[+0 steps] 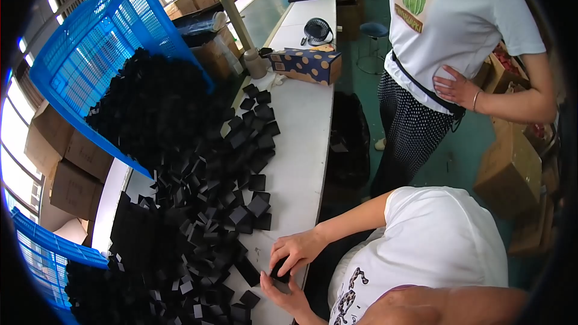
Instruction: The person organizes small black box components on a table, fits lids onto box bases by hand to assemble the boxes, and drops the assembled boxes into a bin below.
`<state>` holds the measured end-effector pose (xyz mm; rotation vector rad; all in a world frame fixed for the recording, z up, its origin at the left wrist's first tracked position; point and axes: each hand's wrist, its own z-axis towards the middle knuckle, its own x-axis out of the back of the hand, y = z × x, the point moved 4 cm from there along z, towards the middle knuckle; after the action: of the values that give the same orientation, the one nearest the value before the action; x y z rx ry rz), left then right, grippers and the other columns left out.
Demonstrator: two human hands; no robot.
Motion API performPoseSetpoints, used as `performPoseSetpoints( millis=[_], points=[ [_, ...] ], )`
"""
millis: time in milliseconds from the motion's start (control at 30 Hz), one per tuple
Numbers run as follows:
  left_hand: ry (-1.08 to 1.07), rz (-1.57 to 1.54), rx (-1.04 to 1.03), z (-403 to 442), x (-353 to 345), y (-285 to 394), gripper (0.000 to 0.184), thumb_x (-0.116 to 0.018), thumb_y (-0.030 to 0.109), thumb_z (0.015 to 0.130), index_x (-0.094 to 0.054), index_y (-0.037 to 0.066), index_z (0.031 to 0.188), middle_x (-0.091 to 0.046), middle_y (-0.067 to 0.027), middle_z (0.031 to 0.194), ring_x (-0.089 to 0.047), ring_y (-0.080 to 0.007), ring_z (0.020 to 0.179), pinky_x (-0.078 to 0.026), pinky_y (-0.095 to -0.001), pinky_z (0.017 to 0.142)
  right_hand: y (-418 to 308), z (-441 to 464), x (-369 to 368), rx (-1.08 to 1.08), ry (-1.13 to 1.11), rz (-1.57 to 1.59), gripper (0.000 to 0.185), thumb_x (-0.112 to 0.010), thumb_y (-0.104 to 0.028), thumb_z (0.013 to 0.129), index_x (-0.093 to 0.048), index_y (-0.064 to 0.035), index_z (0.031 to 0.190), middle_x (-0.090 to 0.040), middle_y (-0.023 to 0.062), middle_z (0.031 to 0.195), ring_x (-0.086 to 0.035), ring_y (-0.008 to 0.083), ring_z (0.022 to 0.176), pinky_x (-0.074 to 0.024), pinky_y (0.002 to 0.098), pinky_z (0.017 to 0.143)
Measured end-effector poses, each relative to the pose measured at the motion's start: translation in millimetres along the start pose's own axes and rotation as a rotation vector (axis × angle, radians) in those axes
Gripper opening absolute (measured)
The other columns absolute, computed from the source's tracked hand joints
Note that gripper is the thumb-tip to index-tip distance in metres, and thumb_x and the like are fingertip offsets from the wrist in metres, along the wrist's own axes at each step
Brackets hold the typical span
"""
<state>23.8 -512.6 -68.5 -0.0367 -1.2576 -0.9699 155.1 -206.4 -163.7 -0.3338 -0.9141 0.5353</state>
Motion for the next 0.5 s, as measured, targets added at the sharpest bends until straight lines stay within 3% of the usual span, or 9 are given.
performPoseSetpoints(
  millis=[33,133,167,233,300,333,367,433,500],
  points=[
    [0.092,-0.164,-0.006,-3.2,4.4,6.1,0.076,-0.081,-0.003,0.082,-0.058,0.015,0.151,-0.044,-0.0123,0.128,-0.049,-0.0245,0.107,-0.047,-0.0367,0.095,-1.2,2.2,-3.8,-0.007,0.000,-0.001,0.047,-0.079,-0.015,0.087,-0.062,-0.0043,0.130,-0.066,0.0156,0.129,-0.062,0.0359,0.115,-0.0492,0.0455,0.100],
    [0.187,-0.474,-0.152,-23.5,-24.5,3.3,0.054,-0.078,-0.003,0.086,-0.070,0.011,0.137,-0.043,-0.0144,0.148,-0.055,-0.0239,0.115,-0.047,-0.0368,0.099,5.1,-0.5,-18.1,-0.071,0.056,0.080,0.041,-0.075,-0.021,0.094,-0.065,-0.0068,0.130,-0.067,0.0138,0.125,-0.064,0.0357,0.114,-0.0522,0.0436,0.097],
    [0.189,-0.526,-0.173,-26.1,-37.7,6.0,0.050,-0.078,-0.006,0.085,-0.069,0.008,0.132,-0.045,-0.0150,0.146,-0.056,-0.0243,0.120,-0.049,-0.0366,0.100,11.0,1.1,-21.3,-0.089,0.080,0.113,0.038,-0.074,-0.023,0.097,-0.066,-0.0069,0.130,-0.067,0.0127,0.125,-0.065,0.0333,0.115,-0.0527,0.0413,0.097],
    [0.202,-0.959,-0.078,-42.1,-70.0,7.3,0.042,-0.078,-0.009,0.083,-0.065,0.006,0.120,-0.045,-0.0155,0.146,-0.055,-0.0246,0.125,-0.050,-0.0360,0.100,11.1,-0.5,-21.8,-0.348,0.037,0.347,0.037,-0.070,-0.025,0.101,-0.067,-0.0070,0.132,-0.068,0.0106,0.127,-0.065,0.0279,0.115,-0.0521,0.0377,0.097],
    [0.100,-1.073,-0.026,-49.4,-104.7,13.4,0.039,-0.078,-0.012,0.082,-0.060,0.006,0.112,-0.047,-0.0155,0.145,-0.055,-0.0248,0.128,-0.052,-0.0356,0.100,17.4,-4.1,-24.6,-0.469,0.054,0.491,0.037,-0.067,-0.028,0.104,-0.067,-0.0072,0.134,-0.068,0.0092,0.129,-0.066,0.0231,0.116,-0.0519,0.0342,0.096],
    [0.072,-0.910,-0.035,-54.1,-114.4,20.5,0.038,-0.079,-0.009,0.083,-0.058,0.006,0.111,-0.054,-0.0162,0.139,-0.057,-0.0297,0.126,-0.051,-0.0388,0.102,20.2,-7.8,-25.9,-0.466,0.081,0.532,0.037,-0.066,-0.029,0.105,-0.068,-0.0074,0.135,-0.068,0.0089,0.129,-0.065,0.0210,0.116,-0.0520,0.0325,0.095],
    [0.052,-0.604,-0.159,-52.8,-115.9,29.2,0.045,-0.080,-0.006,0.083,-0.058,0.005,0.120,-0.059,-0.0184,0.133,-0.058,-0.0339,0.128,-0.050,-0.0416,0.104,18.3,-7.5,-24.8,-0.462,0.109,0.574,0.037,-0.065,-0.031,0.106,-0.068,-0.0075,0.135,-0.068,0.0086,0.130,-0.065,0.0189,0.116,-0.0521,0.0309,0.094],
    [0.041,-0.504,-0.209,-53.3,-128.1,31.6,0.064,-0.082,-0.002,0.082,-0.052,0.004,0.138,-0.062,-0.0208,0.132,-0.059,-0.0365,0.127,-0.049,-0.0434,0.105,1.7,-2.5,-22.4,-0.223,0.131,0.527,0.034,-0.072,-0.023,0.100,-0.071,-0.0079,0.131,-0.067,0.0098,0.135,-0.065,0.0237,0.119,-0.0543,0.0348,0.097],
    [0.012,-0.640,-0.085,-53.1,-135.6,22.5,0.079,-0.082,-0.004,0.082,-0.044,0.006,0.150,-0.062,-0.0183,0.133,-0.060,-0.0319,0.127,-0.048,-0.0418,0.109,-24.7,8.0,-18.9,-0.015,0.035,0.462,0.034,-0.077,-0.017,0.096,-0.073,-0.0084,0.129,-0.067,0.0103,0.136,-0.065,0.0272,0.121,-0.0549,0.0378,0.099]
  ],
)
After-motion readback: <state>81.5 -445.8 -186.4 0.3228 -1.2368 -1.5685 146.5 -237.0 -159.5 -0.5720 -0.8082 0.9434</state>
